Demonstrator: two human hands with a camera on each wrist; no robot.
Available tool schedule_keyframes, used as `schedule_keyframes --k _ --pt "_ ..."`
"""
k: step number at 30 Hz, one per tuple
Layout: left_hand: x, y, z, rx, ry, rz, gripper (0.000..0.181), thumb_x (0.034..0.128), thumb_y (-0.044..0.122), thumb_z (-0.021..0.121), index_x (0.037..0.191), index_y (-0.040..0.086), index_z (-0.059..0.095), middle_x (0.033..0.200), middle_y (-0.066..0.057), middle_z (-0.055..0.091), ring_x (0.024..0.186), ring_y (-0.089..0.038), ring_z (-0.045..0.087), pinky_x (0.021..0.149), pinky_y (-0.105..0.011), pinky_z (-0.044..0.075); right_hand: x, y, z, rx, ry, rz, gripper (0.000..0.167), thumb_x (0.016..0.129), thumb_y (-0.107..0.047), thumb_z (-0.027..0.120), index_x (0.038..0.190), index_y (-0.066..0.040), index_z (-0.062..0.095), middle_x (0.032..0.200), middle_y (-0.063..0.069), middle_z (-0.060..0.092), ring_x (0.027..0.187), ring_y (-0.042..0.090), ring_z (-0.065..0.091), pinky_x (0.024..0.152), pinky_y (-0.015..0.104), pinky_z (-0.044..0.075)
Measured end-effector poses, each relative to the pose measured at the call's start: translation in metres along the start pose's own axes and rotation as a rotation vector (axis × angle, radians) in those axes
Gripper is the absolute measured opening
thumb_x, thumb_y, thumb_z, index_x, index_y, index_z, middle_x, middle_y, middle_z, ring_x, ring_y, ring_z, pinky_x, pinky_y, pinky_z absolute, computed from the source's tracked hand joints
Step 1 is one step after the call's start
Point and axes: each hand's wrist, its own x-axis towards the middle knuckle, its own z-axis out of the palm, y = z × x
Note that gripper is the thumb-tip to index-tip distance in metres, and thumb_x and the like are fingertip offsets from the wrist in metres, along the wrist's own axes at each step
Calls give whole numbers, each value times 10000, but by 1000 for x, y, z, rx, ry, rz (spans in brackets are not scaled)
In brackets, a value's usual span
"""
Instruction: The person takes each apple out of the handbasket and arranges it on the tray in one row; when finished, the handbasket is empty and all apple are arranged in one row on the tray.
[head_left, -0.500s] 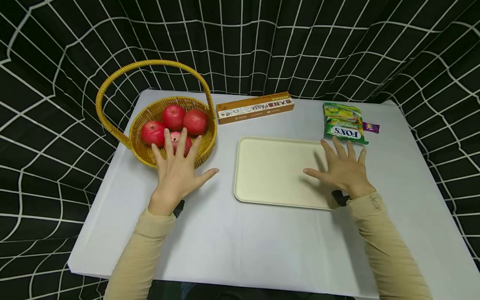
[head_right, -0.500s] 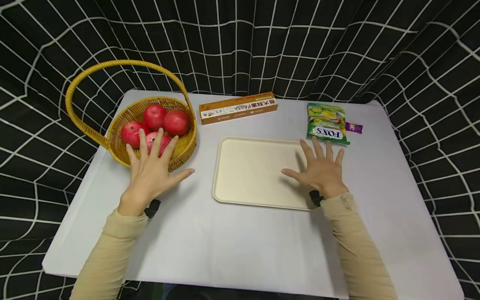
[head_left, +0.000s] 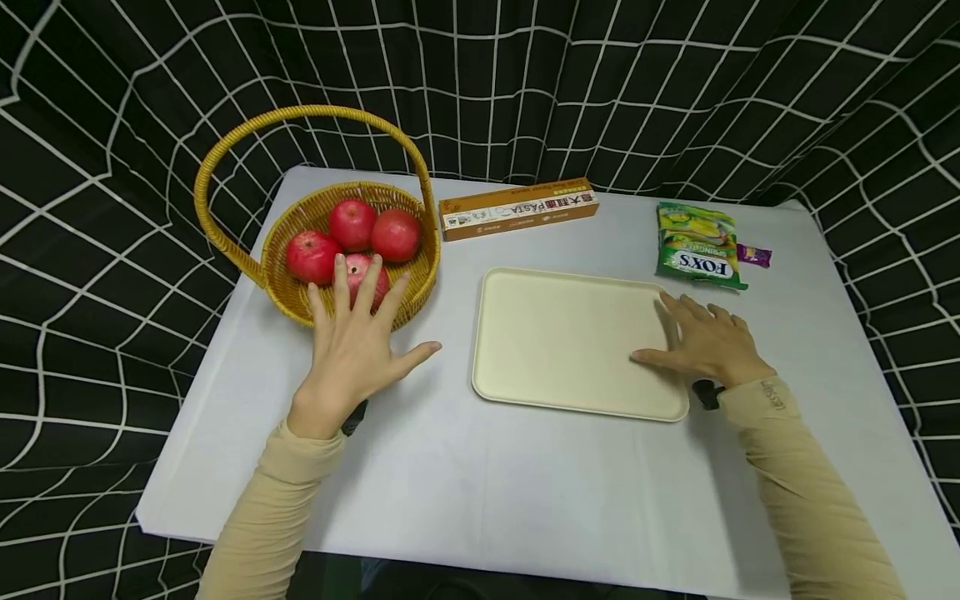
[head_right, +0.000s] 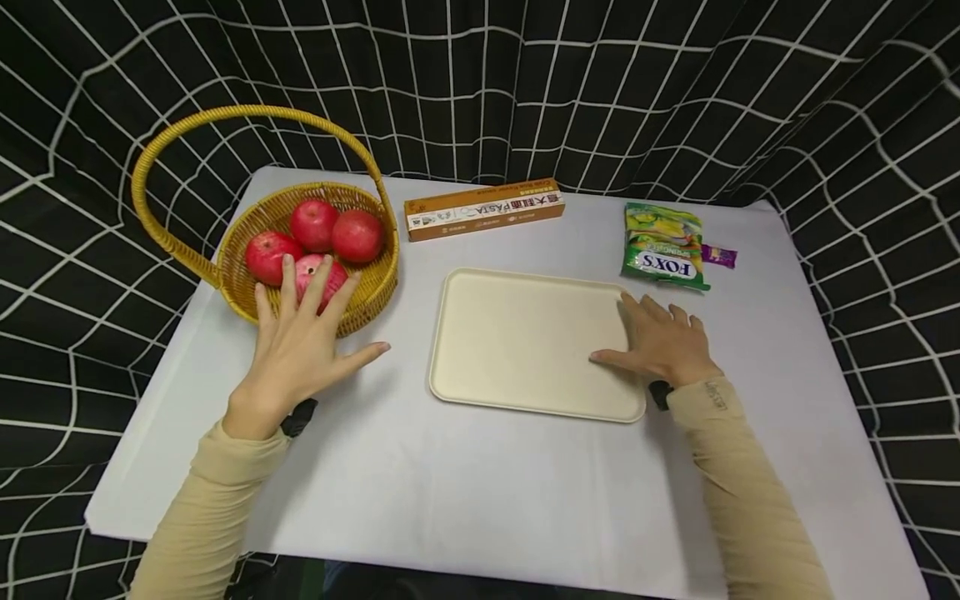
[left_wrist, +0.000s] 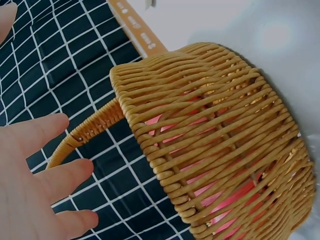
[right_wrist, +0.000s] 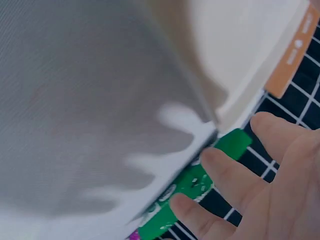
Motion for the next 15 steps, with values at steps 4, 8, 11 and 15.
schedule_keyframes --k 4,8,11,15 --pt "1 -1 -5 16 -27 2 972 830 704 688 1599 187 397 1728 -181 208 1598 -534 -9 1179 -841 55 4 5 2 -3 -30 -15 1223 801 -882 551 1662 -120 134 1642 367 224 1399 723 255 1103 839 242" --pt "4 -2 -11 33 -52 8 967 836 712 673 1598 183 399 1717 -192 237 1600 -530 -4 1183 -837 59 7 11 4 -9 -57 -24 1242 786 -889 562 1658 -109 145 1651 366 195 1377 733 280 1090 839 274" --pt "6 -3 -18 50 -87 5 964 845 720 650 1605 191 383 1715 -194 242 1599 -532 -5 1192 -827 58 9 14 4 -9 -81 -28 1249 784 -885 571 1658 -102 141 1661 362 159 1362 744 288 1075 834 304" --pt "13 -5 -31 94 -176 -11 968 862 733 614 1622 197 342 1715 -201 235 1589 -557 4 1208 -811 55 11 16 4 2 -112 -30 1252 788 -879 573 1660 -104 119 1668 362 122 1347 767 294 1043 833 340"
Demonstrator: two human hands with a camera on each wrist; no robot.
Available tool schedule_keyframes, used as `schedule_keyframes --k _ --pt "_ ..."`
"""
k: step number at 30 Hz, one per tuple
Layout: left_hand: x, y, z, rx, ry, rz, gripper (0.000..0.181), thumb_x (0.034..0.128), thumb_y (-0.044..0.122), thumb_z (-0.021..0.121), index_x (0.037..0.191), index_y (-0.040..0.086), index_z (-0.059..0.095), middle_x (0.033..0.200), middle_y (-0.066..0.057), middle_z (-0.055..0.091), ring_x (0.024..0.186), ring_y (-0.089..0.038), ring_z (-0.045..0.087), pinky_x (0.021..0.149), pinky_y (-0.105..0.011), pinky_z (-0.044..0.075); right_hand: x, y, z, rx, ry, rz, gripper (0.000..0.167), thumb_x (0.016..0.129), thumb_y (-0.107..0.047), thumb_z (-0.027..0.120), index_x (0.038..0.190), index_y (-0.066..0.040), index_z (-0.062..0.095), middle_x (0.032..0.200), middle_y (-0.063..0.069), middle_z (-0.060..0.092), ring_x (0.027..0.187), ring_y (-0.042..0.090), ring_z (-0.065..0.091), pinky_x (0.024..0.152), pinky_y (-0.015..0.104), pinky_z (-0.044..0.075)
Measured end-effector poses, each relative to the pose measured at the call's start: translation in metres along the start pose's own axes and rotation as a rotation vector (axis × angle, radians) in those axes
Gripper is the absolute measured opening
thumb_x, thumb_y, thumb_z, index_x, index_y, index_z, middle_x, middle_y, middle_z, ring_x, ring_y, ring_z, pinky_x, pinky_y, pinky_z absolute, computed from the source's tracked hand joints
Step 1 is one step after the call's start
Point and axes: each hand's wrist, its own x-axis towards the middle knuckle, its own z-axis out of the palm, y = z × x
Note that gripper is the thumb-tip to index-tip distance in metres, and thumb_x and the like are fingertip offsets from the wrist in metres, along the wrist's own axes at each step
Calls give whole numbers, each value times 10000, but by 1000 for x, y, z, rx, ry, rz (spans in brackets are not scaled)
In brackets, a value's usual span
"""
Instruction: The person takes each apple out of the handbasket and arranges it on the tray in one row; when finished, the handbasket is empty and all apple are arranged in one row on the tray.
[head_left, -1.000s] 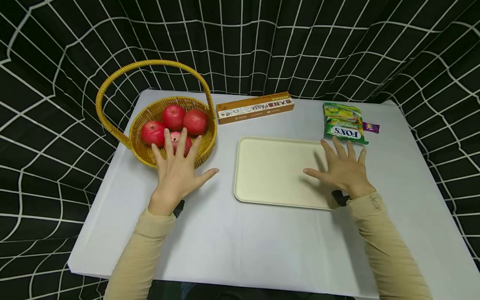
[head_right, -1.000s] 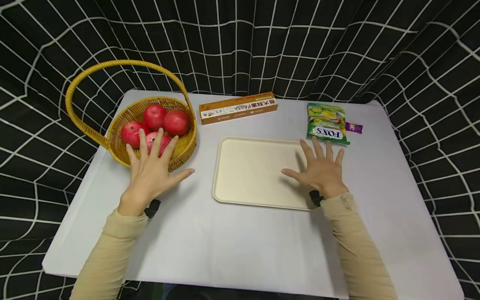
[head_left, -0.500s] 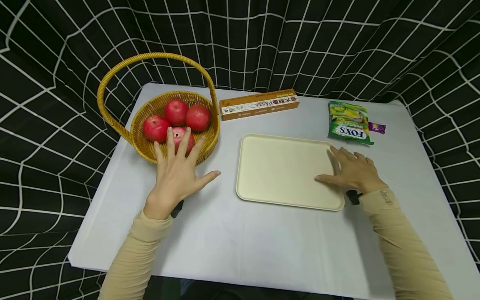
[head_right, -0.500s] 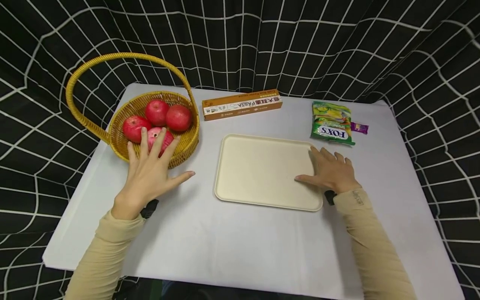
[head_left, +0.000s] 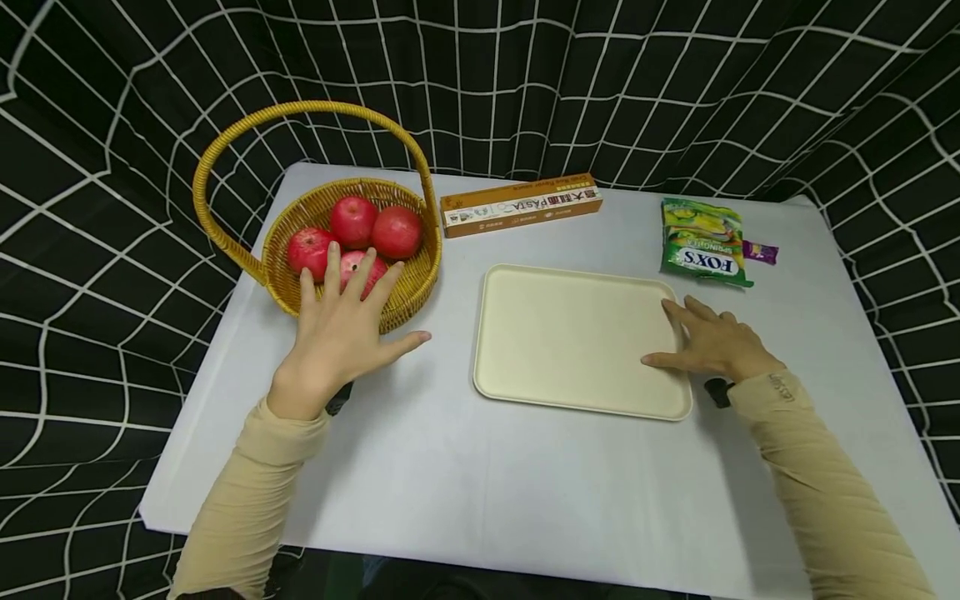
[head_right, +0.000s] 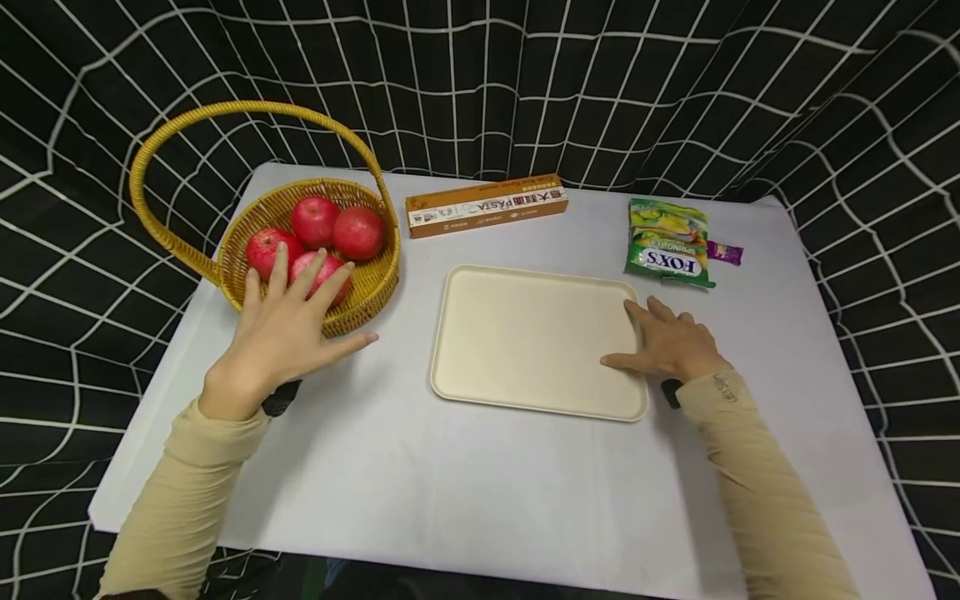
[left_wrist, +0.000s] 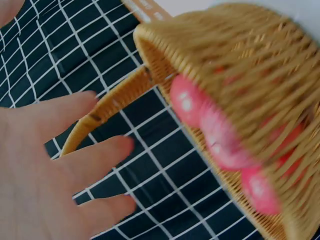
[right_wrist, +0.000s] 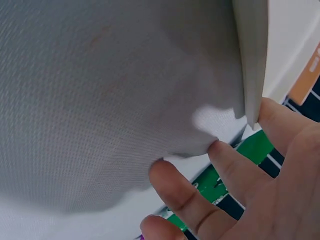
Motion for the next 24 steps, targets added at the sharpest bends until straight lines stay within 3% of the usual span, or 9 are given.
schedule_keyframes --k 5,8,11,19,24 --pt "8 -5 -19 54 -127 -18 924 910 717 552 1631 187 319 1690 -206 301 1555 -597 134 1220 -771 170 1 -1 -3 -19 -15 -8 1269 779 -891 568 1660 -101 112 1666 365 117 1326 760 338 971 801 429" --pt "13 -8 -26 65 -158 -8 865 940 673 547 1619 176 348 1654 -197 383 1508 -603 273 1171 -747 313 0 1 -1 -17 -19 -11 1281 769 -889 585 1660 -101 111 1663 369 118 1320 753 356 947 785 454" --pt "20 -11 -32 74 -180 4 828 950 615 581 1606 156 370 1619 -193 439 1464 -588 367 1126 -734 382 -1 3 3 -11 -22 -8 1286 766 -888 590 1662 -106 100 1662 371 113 1313 753 366 938 778 461" --pt "45 -24 -45 62 -277 34 824 907 403 740 1588 96 392 1553 -234 508 1413 -486 486 1085 -740 424 -2 5 7 -14 -22 1 1277 774 -889 577 1662 -110 93 1661 370 112 1323 745 367 942 777 462" --pt "61 -37 -48 25 -318 51 803 880 303 780 1559 59 427 1508 -252 547 1417 -436 494 1182 -694 351 2 1 3 -52 -4 -3 1278 765 -906 564 1662 -118 108 1662 360 141 1336 714 393 918 749 490"
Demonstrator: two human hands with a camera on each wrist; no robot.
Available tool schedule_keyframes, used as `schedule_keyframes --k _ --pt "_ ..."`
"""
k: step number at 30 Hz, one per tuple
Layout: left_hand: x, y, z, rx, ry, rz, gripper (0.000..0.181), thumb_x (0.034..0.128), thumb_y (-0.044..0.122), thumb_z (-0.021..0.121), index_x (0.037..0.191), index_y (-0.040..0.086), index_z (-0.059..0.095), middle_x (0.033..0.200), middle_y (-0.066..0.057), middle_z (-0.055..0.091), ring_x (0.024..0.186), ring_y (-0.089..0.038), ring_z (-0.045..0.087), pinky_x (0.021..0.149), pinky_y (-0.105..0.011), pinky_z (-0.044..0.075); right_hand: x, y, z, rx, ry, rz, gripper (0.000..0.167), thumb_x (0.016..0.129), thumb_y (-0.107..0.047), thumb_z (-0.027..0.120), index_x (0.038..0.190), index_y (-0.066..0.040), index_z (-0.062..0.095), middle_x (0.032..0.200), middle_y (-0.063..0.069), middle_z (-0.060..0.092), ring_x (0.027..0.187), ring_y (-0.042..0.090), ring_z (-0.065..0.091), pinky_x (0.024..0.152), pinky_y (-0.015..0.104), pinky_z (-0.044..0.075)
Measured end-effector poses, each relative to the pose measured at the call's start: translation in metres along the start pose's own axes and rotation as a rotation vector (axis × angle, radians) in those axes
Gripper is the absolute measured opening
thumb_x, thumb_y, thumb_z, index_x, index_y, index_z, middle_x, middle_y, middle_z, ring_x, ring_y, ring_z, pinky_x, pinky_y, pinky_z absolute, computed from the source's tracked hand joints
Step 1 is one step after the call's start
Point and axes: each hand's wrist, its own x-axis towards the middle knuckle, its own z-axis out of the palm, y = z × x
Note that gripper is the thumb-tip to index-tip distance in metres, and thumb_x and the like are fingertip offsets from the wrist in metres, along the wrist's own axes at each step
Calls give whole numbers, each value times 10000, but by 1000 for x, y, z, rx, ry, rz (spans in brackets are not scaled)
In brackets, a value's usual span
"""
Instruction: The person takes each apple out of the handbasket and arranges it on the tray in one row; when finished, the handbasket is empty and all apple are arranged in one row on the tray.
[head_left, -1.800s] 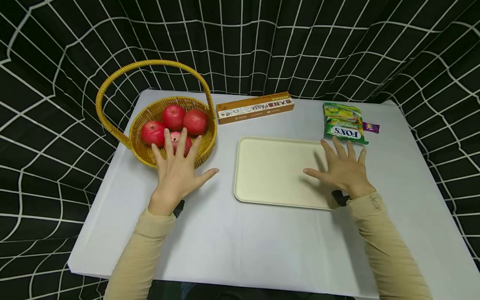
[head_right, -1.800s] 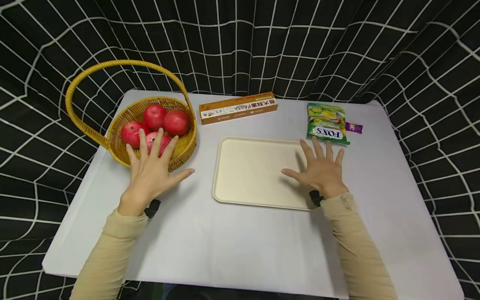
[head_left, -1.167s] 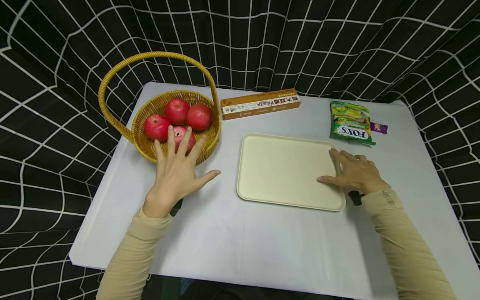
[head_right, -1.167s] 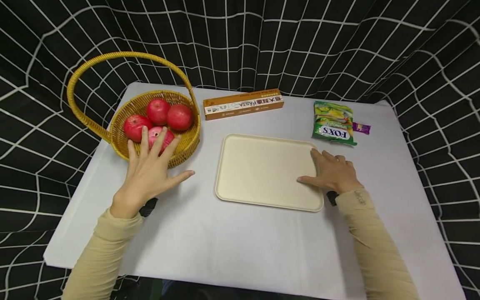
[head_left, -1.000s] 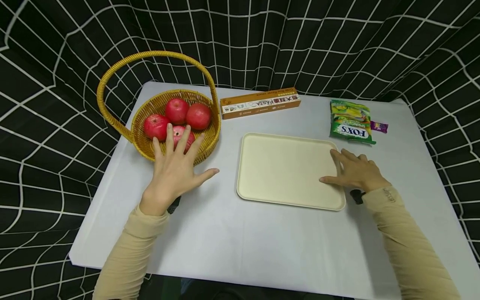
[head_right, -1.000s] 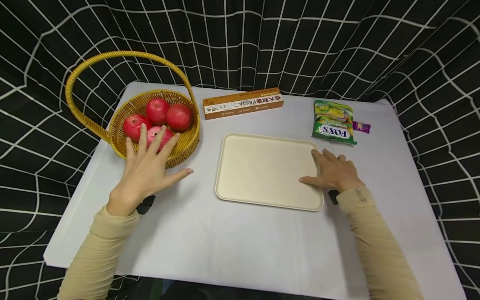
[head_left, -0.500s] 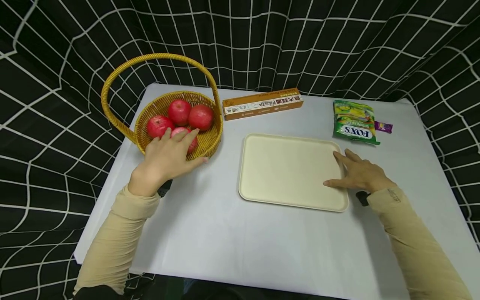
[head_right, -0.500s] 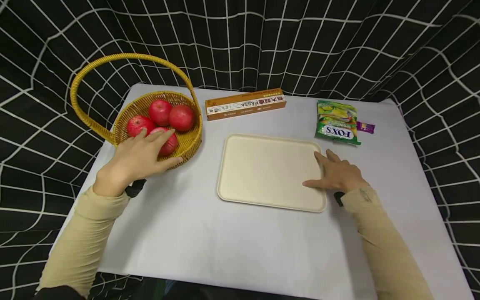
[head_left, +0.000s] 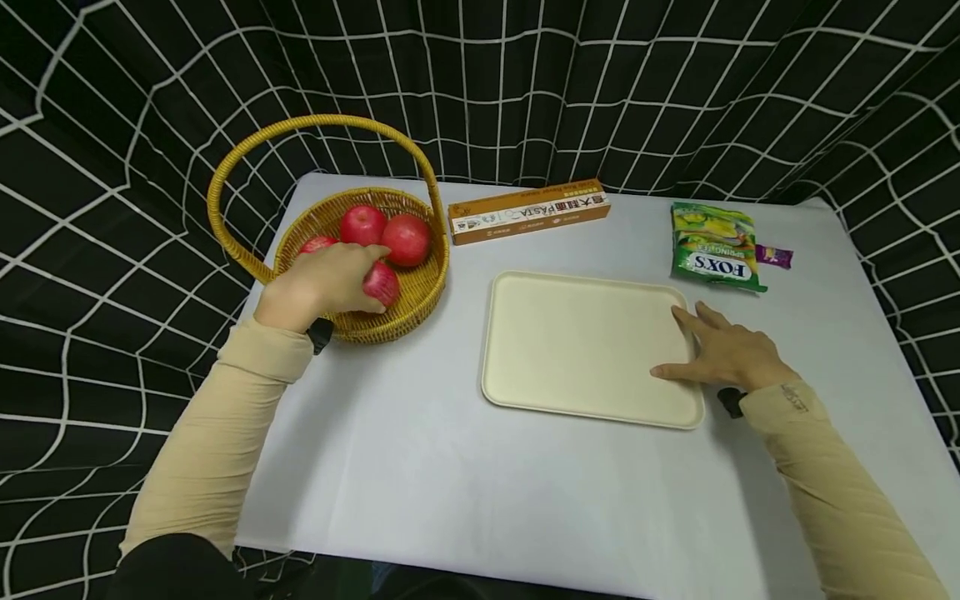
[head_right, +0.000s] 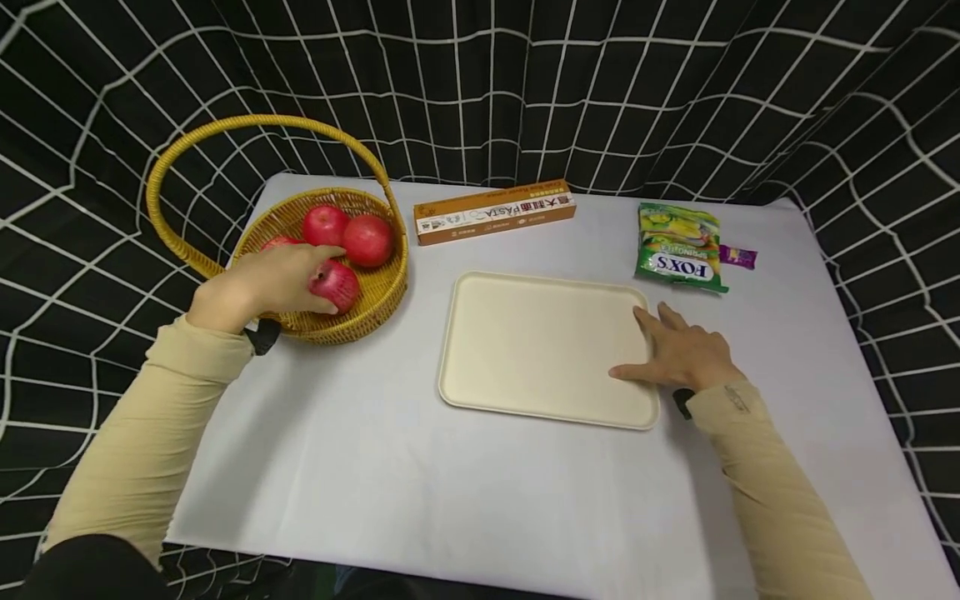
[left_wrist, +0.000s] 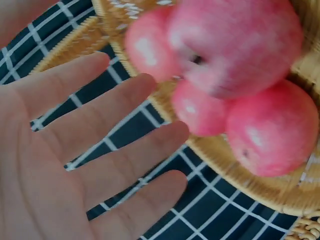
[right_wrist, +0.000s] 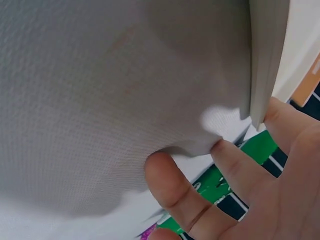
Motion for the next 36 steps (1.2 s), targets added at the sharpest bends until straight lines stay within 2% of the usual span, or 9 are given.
schedule_keyframes --k 4,10,14,20,24,28,31,36 --pt "12 -6 -2 6 -38 4 786 882 299 773 1554 70 435 1483 -262 562 1408 -444 489 1195 -690 321 -2 0 0 -10 10 13 1284 753 -925 549 1662 -122 124 1666 351 153 1349 701 393 919 751 490" --pt "27 -9 -4 34 -81 35 733 892 287 752 1537 84 469 1439 -245 591 1353 -436 526 1102 -705 414 -4 -1 1 2 20 27 1282 748 -930 549 1660 -123 149 1670 343 158 1351 714 375 940 785 459" --pt "34 -8 -3 69 -114 49 700 885 259 754 1505 53 502 1428 -270 590 1307 -460 555 1035 -708 468 -4 -3 -1 9 28 32 1295 729 -945 550 1658 -130 165 1671 340 165 1318 726 404 953 810 437" --pt "41 -14 2 89 -144 76 665 853 204 771 1452 16 551 1378 -295 616 1247 -485 592 1049 -675 486 1 -11 -7 20 38 30 1270 734 -927 572 1662 -157 173 1682 320 167 1339 699 412 1039 831 359" --pt "42 -22 5 82 -176 42 684 809 208 801 1431 35 574 1341 -286 631 1216 -485 592 1012 -680 498 5 -15 -8 43 37 32 1261 737 -902 606 1665 -168 169 1696 298 157 1432 638 355 1091 833 299" --pt "45 -26 7 76 -229 9 737 770 202 833 1439 48 562 1347 -301 601 1246 -495 545 978 -698 505 5 -18 -7 49 33 36 1260 735 -890 625 1664 -167 176 1703 280 160 1452 611 353 1101 823 300" --pt "49 -26 8 79 -255 18 754 763 200 848 1439 40 553 1352 -312 586 1266 -498 519 972 -700 511 2 -19 -6 53 31 46 1268 725 -901 621 1664 -173 177 1705 273 160 1441 615 368 1103 818 303" --pt "63 -18 6 104 -253 62 703 747 231 858 1366 27 594 1288 -283 624 1217 -460 555 949 -658 533 -7 -10 3 90 18 81 1285 718 -908 621 1666 -170 164 1706 280 144 1470 608 320 1113 840 251"
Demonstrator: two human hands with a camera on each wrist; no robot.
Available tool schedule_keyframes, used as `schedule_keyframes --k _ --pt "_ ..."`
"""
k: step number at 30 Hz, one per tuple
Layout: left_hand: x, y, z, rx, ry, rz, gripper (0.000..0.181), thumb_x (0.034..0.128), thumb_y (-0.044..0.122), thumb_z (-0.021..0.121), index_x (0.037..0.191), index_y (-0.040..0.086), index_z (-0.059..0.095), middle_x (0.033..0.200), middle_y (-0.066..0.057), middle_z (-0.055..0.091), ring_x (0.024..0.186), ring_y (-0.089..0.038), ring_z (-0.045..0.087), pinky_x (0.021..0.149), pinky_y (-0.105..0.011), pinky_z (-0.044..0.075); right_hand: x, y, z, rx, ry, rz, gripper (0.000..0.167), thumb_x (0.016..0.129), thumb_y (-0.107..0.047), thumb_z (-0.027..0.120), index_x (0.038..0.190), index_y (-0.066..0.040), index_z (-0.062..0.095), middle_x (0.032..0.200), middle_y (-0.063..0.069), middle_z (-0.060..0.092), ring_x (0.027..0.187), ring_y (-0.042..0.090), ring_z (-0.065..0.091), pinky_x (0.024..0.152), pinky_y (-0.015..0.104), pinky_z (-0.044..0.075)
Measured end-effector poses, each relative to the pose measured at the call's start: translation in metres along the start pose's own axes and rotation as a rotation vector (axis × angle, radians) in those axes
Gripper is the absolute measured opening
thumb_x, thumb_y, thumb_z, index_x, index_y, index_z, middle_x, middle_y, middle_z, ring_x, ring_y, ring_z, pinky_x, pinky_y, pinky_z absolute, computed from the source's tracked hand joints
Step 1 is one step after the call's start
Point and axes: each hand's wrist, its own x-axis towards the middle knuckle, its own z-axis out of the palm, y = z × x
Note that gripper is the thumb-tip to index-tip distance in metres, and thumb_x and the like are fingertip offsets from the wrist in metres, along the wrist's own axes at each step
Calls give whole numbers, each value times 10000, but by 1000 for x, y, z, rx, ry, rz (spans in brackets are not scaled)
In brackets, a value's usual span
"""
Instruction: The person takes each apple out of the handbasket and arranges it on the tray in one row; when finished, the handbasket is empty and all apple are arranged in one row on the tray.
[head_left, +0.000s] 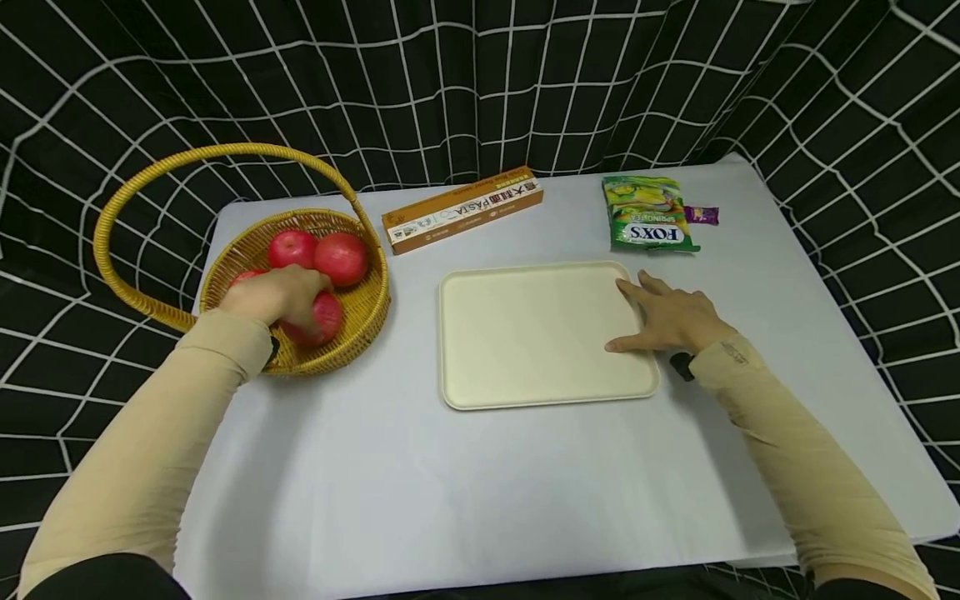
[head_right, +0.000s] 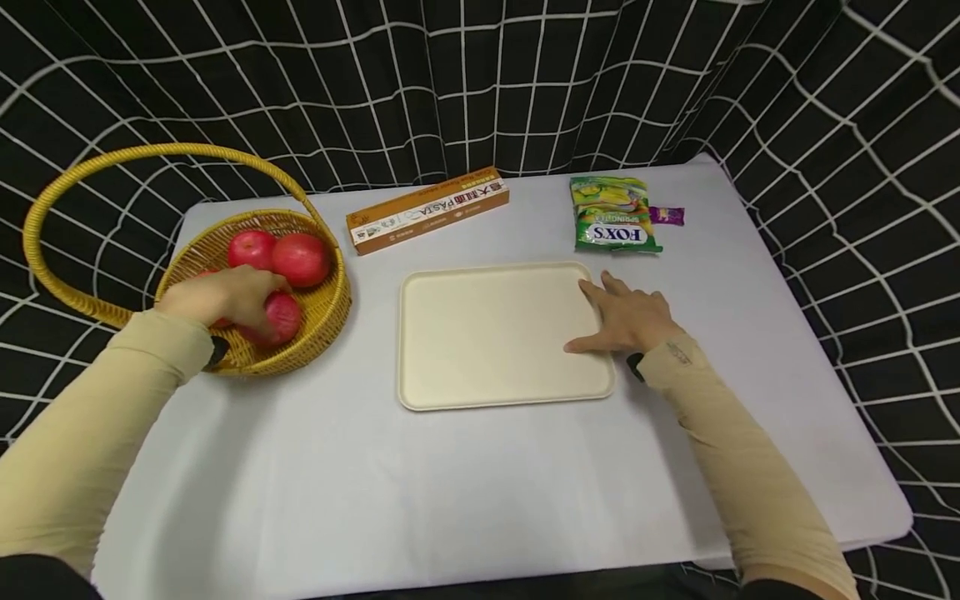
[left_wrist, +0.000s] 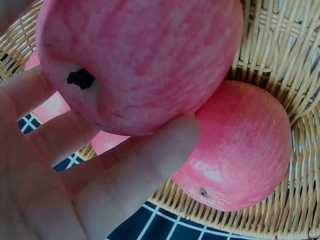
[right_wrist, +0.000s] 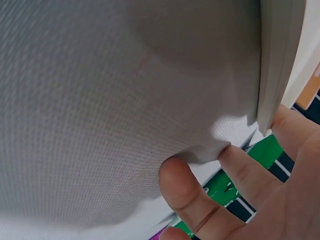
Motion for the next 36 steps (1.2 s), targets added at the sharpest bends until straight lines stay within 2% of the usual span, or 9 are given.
schedule_keyframes --k 7,14,21,27,36 --pt "-2 3 -5 -6 47 2 671 735 224 861 1316 10 603 1198 -236 670 1084 -424 633 932 -625 553 -1 5 5 6 7 7 1299 703 -925 613 1663 -167 175 1697 299 147 1458 629 316 1110 853 228" --pt "-12 9 -13 0 119 26 759 756 224 833 1410 -16 530 1322 -324 611 1173 -484 602 1019 -657 511 -3 6 2 -16 -4 7 1303 708 -932 596 1663 -160 161 1691 314 132 1373 687 389 1067 847 309" --pt "-29 13 -14 -34 183 43 851 780 260 830 1461 -71 441 1413 -341 555 1283 -500 544 1113 -655 447 1 7 3 -13 -6 -5 1297 715 -931 589 1664 -159 156 1689 321 129 1333 713 411 989 806 417" --pt "-45 22 -11 -46 274 80 823 764 285 828 1417 -70 475 1369 -329 576 1191 -493 602 1070 -640 480 3 7 1 -8 -3 -6 1325 691 -961 567 1666 -168 148 1692 319 120 1389 698 348 997 822 398" --pt "-70 48 -4 -102 412 137 810 773 302 802 1445 -28 492 1378 -296 574 1185 -519 587 1022 -667 509 6 4 3 7 3 -25 1320 704 -935 594 1663 -143 152 1685 333 119 1427 696 281 1019 863 342"
